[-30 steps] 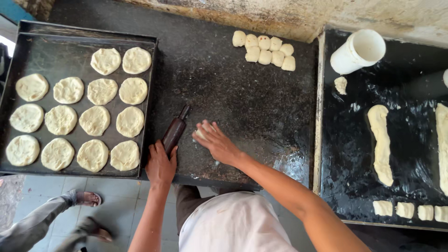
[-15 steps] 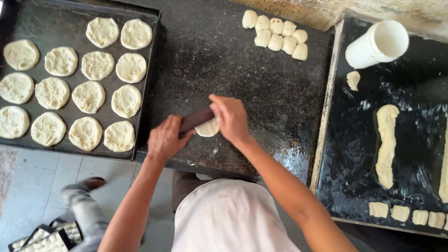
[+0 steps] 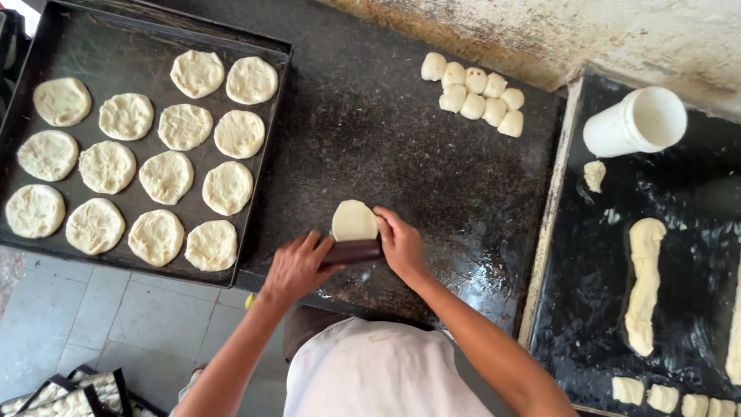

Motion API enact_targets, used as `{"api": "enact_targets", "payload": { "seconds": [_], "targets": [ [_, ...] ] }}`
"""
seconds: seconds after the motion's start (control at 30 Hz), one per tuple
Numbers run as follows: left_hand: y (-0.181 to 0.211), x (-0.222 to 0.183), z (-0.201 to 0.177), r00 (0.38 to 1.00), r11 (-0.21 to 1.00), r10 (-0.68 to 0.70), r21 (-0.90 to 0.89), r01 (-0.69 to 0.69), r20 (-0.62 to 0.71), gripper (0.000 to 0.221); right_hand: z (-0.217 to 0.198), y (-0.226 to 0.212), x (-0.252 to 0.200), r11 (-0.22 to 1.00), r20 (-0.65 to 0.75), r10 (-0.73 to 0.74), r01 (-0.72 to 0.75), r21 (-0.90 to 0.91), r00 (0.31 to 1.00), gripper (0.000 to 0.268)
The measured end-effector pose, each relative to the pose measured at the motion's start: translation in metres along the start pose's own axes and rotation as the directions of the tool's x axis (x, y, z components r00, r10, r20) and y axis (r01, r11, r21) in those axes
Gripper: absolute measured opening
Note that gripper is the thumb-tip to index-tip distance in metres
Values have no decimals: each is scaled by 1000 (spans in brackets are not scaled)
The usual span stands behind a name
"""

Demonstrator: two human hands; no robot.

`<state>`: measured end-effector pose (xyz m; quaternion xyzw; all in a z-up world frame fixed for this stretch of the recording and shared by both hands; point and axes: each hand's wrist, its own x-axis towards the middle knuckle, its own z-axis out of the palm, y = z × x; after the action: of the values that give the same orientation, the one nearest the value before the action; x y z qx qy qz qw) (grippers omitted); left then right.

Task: The person rolls pieces of dough by hand and with a rolling pin, places the flattened dough on metal trays, and moves stacks of trays within the production area.

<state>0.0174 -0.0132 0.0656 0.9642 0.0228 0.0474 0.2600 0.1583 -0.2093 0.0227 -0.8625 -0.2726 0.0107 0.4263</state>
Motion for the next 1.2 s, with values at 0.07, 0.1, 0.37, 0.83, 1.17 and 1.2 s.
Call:
{"api": "enact_targets", "payload": {
  "seconds": [0.07, 0.1, 0.37, 0.83, 1.17, 1.2],
  "targets": [
    [-5, -25, 10, 993, 998, -67, -2, 67, -97, 51, 7, 13, -16, 928, 66, 251, -260, 266, 966, 46],
    [-8, -31, 18, 972, 980, -198, 7, 201, -123, 50, 14, 20, -16, 996, -44, 61, -64, -65, 997, 38],
    [-34, -29, 16, 854, 862, -472, 92, 499, -217, 50, 4, -37, 42, 991, 818, 98, -132, -28, 566, 23],
    [-72, -46, 61, 911, 908, -395, -200, 368, -116, 57, 284, -195, 271, 855, 330, -518, 461, 239, 789, 20],
    [-77, -64, 93, 934, 919, -352, -168, 357, 60, 55, 354, -170, 283, 859, 287, -467, 506, -75, 836, 34],
    [-80, -59, 95, 926, 905, -374, -200, 377, 52, 57, 340, -177, 275, 614, 428, -651, 766, -190, 627, 31]
  ]
}}
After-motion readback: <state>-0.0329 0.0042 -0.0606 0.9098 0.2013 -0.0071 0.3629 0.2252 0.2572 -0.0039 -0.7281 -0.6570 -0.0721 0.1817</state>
